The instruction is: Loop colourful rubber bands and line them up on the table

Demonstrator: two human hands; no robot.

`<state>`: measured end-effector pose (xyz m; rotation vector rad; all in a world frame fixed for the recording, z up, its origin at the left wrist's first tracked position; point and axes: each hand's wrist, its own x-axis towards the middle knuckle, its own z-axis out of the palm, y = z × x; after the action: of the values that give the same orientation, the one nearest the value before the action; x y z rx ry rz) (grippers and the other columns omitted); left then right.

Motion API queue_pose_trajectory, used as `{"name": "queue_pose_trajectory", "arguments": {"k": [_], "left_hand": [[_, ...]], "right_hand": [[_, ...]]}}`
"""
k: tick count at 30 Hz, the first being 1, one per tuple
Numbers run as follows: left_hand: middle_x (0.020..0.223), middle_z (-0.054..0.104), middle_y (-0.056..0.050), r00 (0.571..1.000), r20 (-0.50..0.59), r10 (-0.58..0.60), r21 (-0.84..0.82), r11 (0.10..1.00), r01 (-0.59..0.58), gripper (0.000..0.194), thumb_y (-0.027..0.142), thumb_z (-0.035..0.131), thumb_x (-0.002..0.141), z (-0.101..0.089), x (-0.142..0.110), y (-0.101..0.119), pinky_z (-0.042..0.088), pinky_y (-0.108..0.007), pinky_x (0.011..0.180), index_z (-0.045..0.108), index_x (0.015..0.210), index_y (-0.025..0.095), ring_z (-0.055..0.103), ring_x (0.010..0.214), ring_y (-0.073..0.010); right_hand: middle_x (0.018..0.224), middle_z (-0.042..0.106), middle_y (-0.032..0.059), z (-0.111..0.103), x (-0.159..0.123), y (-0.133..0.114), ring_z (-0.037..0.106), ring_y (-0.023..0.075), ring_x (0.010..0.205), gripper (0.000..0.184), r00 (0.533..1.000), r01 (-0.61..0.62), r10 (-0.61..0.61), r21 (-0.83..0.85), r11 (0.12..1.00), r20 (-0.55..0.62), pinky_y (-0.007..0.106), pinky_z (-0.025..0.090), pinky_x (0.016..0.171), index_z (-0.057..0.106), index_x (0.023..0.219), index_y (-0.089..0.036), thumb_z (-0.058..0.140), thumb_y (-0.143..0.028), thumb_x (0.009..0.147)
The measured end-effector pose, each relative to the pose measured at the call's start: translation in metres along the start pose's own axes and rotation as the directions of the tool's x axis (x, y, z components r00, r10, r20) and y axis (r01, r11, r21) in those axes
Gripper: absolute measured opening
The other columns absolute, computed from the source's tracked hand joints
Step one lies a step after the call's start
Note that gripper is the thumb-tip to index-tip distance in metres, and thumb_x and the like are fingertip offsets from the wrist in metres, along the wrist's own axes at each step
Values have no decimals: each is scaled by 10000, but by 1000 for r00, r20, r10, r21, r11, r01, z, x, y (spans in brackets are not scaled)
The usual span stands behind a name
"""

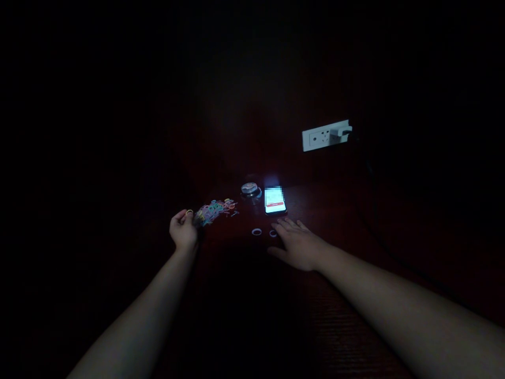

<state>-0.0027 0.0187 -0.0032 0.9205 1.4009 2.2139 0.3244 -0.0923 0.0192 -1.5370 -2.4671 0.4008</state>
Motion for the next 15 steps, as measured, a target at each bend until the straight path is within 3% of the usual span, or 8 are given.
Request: {"name": "queue_pose_trajectory", "arguments": {"k": [5, 8, 15], "left_hand": [[803, 613, -8, 1000, -9, -17, -31, 999, 17, 173, 126, 661, 779, 0, 0, 3, 489, -212, 722, 614, 945, 136, 607, 718, -91], [804, 610, -8, 997, -22, -73, -84, 994, 70, 129, 160, 584, 848, 2, 0, 4, 509, -228, 721, 567, 975, 142, 624, 700, -92], [768, 661, -49, 975, 103, -194, -134, 969, 207, 105, 215, 505, 915, 7, -9, 14, 531, -265, 647, 526, 995, 150, 668, 634, -133]], "right_hand": [[1601, 212, 189, 0, 0, 1, 142, 353, 1481, 867, 1000, 10, -10, 8, 1000, -4, 512, 128, 1199, 253, 1539, -100, 392, -661, 893], [1598, 213, 195, 1, 1, 2, 151, 354, 1479, 876, 1000, 8, -8, 4, 1000, -4, 518, 135, 1199, 263, 1536, -99, 408, -664, 882], [1592, 225, 205, 0, 2, 1, 163, 351, 1477, 892, 1000, 14, -14, -16, 1000, -6, 524, 155, 1196, 255, 1535, -81, 392, -672, 882]]}}
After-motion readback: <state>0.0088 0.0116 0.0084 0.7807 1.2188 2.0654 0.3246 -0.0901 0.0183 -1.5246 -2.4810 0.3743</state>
